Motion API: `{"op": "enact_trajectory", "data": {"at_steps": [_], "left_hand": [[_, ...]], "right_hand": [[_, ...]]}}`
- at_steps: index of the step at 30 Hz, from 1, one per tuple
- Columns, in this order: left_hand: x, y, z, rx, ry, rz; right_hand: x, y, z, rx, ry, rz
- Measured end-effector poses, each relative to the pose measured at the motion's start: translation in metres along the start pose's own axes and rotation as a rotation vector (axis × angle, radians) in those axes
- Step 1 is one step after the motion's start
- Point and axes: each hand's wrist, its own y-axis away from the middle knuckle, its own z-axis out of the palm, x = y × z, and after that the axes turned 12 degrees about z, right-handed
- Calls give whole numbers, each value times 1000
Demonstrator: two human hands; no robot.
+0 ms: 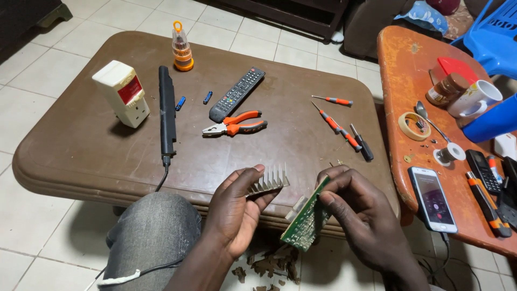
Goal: The person holds a green circuit board and manipulates a white wire, threading it through the board's components. They then pick up a metal heatsink and align it with the board, appearing to prepare for assembly.
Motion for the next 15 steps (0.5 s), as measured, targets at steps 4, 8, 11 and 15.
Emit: {"op": "enact_trajectory", "data": {"at_steps": [4, 8, 11, 15], "left_hand": [[7, 9, 11, 62, 8, -54], [6, 15, 15, 21, -38, -112], [4, 17, 14, -57, -29, -131], [-4, 13, 7, -145, -43, -48]], "right_hand": [[5, -2, 6, 7, 7, -24], [5, -4, 13, 62, -35, 19], [5, -4, 17, 91, -60, 43], [3, -6, 17, 94, -96, 54]]}}
